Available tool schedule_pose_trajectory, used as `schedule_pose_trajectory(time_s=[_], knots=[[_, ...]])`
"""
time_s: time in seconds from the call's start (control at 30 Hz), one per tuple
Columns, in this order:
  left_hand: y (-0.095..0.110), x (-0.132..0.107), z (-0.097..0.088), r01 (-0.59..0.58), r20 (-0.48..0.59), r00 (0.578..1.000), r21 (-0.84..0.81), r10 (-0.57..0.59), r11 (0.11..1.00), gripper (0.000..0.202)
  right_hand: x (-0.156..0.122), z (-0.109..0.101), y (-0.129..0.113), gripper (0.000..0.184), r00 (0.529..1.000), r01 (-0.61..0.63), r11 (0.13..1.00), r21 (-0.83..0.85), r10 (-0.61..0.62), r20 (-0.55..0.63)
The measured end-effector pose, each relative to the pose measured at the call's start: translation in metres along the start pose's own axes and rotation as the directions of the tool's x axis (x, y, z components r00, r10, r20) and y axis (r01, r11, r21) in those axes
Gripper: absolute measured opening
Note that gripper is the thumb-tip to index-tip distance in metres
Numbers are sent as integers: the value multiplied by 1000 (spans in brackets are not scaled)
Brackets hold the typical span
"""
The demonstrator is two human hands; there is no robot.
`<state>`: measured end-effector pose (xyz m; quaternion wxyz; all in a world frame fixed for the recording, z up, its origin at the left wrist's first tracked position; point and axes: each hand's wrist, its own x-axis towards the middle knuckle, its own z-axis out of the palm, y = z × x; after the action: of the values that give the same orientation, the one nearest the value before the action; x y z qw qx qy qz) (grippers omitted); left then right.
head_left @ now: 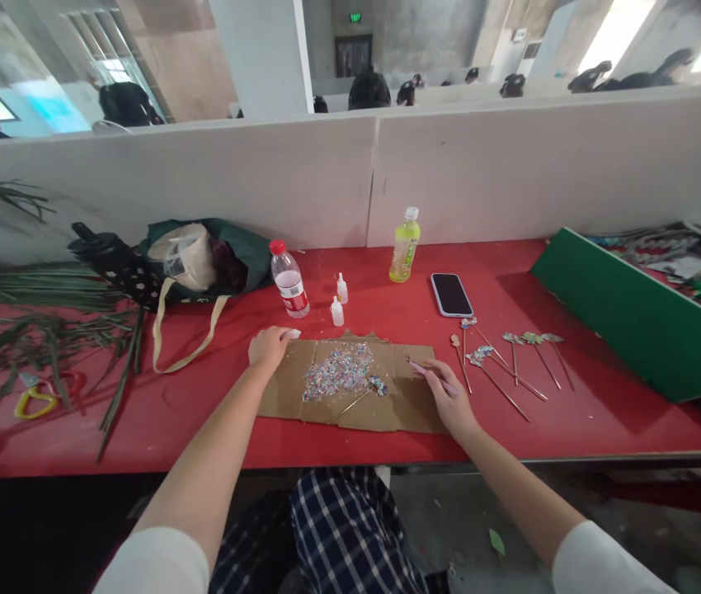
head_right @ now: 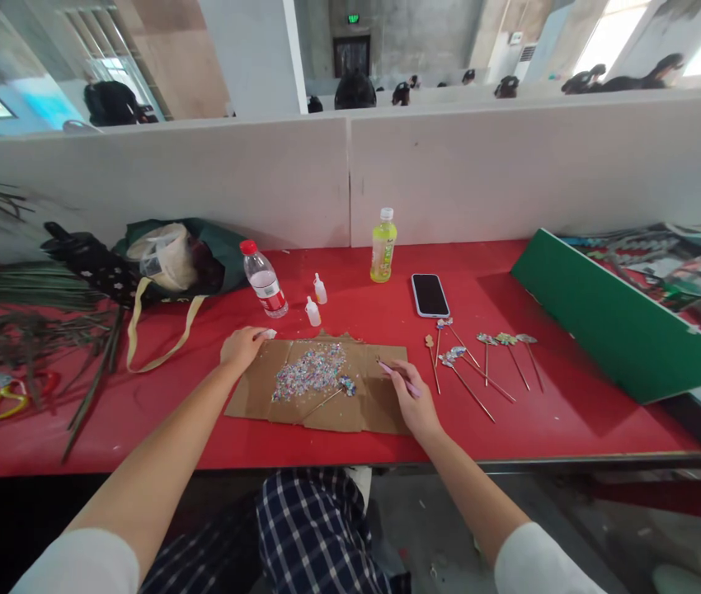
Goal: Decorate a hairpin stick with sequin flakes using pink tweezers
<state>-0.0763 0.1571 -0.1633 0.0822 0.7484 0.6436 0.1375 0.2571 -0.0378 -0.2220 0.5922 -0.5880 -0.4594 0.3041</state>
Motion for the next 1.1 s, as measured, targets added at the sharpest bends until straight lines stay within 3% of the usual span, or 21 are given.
schedule_pose_trajectory(time_s=[0.27, 0.47, 0.6, 0.73, 0.9, 1.0, 1.1], knots=[[-22, -3, -9, 57, 45, 998, -121, -52, 991, 18, 0, 2, 2, 36, 995, 13, 1000, 0, -13, 103], [-23, -21, -25, 149, -31, 984, -404, -176, 902, 15, -1, 5, 3, 38, 993, 21, 1000, 0, -21, 114], [-4, -42, -36, 154, -38, 969, -680, -244, 717, 28, 1, 1, -7, 38, 993, 16, 999, 51, -22, 115], [23, -78, -40, 181, 110, 975, -894, -192, 410, 36, 4, 7, -33, 39, 995, 47, 994, 94, -56, 88], [55, -125, -36, 260, 248, 962, -959, -110, 109, 34, -4, 59, -87, 30, 967, 123, 982, 145, -151, 203], [69, -143, -33, 291, 290, 952, -957, -98, 3, 30, -14, 89, -113, 26, 938, 160, 974, 163, -202, 283], [76, -156, -36, 294, 300, 949, -953, -100, -68, 29, -22, 101, -127, 26, 918, 186, 966, 178, -236, 318]])
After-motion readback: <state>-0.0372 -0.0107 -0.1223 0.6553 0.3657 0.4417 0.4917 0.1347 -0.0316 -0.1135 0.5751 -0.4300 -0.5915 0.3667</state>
